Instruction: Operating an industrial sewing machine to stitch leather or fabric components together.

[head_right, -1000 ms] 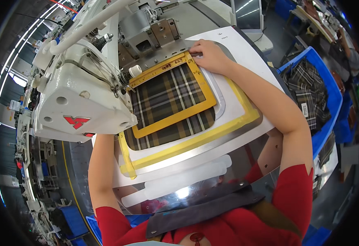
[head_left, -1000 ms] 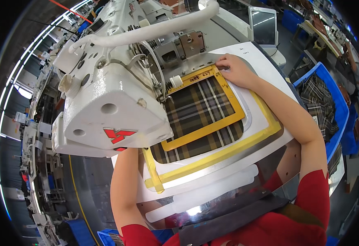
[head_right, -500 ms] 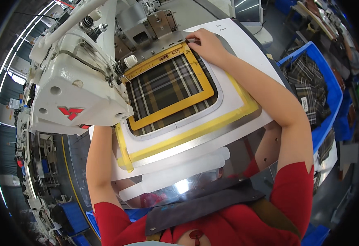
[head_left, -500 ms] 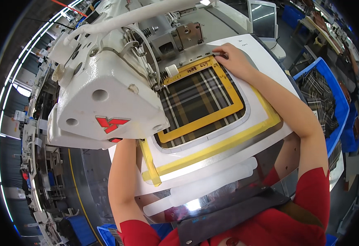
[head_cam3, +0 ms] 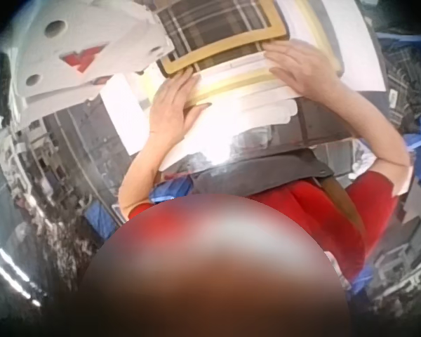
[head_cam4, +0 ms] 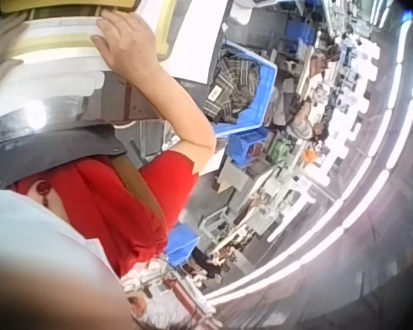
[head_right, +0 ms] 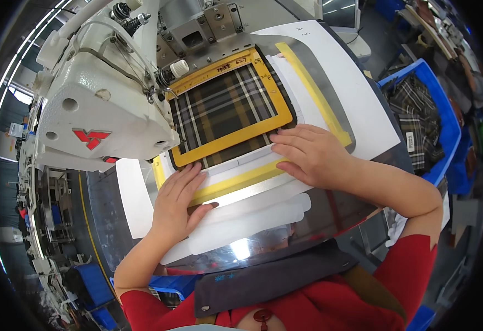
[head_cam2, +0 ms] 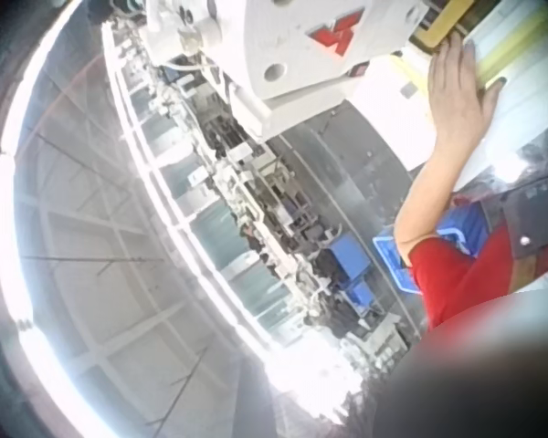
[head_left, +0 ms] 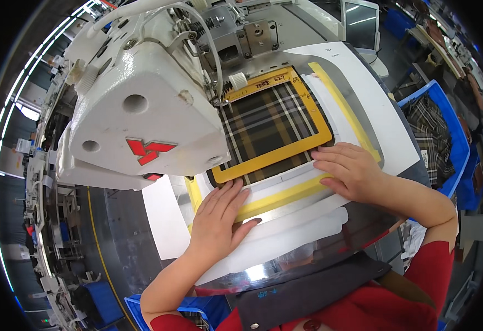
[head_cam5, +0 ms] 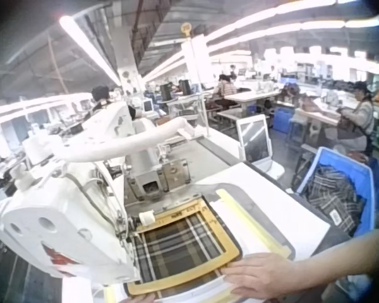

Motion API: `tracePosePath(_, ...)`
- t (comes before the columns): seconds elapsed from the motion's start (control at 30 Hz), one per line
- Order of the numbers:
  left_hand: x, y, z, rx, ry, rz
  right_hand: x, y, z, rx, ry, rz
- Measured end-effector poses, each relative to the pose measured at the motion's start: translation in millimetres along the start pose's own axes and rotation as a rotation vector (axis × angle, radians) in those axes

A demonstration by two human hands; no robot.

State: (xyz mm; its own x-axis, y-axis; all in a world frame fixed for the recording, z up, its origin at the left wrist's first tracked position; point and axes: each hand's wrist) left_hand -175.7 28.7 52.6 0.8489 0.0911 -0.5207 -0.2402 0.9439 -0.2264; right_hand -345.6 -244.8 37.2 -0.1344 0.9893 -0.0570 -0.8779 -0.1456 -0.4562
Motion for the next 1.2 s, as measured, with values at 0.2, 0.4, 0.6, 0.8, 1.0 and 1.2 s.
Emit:
tracePosePath(0.2, 2.1, 2.2, 0.7, 0.032, 0.044, -0.021, 1.5, 2.6, -1.3, -0.025, -0.009, 0.015)
tracePosePath(0.4, -1.9, -2.1, -4.2, -0.028, -0.080, -0.038, 1.2, 2.2, -3.2, -0.109, 0.084, 0.004)
tracePosePath(0.6, -1.4, 3.4, -1.9, -0.007, -0.089, -0.012, 5.3, 0.0, -6.0, -0.087, 0.037, 0.025)
tracePosePath(0.8, 1.0, 2.1, -4.1, -0.034, -0.041, -0.052, 8.5, 2.9, 1.1, -0.074, 0.156, 0.040)
tracePosePath(1.0, 2.2, 0.9, -5.1, -0.008, -0.075, -0.038, 6.9, 3.6, -10.6, -0.161, 0.139, 0.054)
tracePosePath(1.2, -1.2, 4.2, -5.1, -0.001, -0.111, -0.023, 1.8, -2.7, -26.5, -0.217, 0.123, 0.060)
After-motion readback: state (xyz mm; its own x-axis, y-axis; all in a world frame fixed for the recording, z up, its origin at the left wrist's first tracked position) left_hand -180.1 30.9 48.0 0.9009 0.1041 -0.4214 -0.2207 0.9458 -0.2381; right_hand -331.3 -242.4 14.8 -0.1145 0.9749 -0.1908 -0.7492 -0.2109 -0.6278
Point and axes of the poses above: each hand's wrist, its own y-axis away from the middle knuckle, its own z-axis out of the back of the hand, x = y × z, and after that the axes turned 15 degrees about y, right-handed
